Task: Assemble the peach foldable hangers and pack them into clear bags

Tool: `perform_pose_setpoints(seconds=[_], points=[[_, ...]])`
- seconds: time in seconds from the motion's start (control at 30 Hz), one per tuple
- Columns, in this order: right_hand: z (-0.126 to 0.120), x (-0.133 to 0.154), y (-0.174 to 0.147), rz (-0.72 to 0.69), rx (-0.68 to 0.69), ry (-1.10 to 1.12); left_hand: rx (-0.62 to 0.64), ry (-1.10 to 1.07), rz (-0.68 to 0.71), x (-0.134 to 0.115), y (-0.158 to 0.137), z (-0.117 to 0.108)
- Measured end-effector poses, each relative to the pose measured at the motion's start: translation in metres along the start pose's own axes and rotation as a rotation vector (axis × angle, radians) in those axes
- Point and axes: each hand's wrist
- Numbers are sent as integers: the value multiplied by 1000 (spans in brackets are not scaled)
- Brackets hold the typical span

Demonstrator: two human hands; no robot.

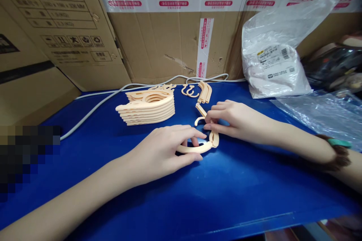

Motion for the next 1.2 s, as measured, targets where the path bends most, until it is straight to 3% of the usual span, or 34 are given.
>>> perform_pose_setpoints(seconds=[0.53,0.93,1.2], points=[[0,-14,-1,-21,73,-177,-109,142,92,15,3,-1],[2,-18,0,4,57,-213,-142,370,109,15,3,-2],[3,-19,0,-7,21,-259,-210,397,141,10,2,-2]])
Point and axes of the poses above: each hand's wrist, its own y-axis towards the middle knuckle, its own z-axis out of the palm, x = y × z, and after that the axes turned 2 degrees about -z, right-handed
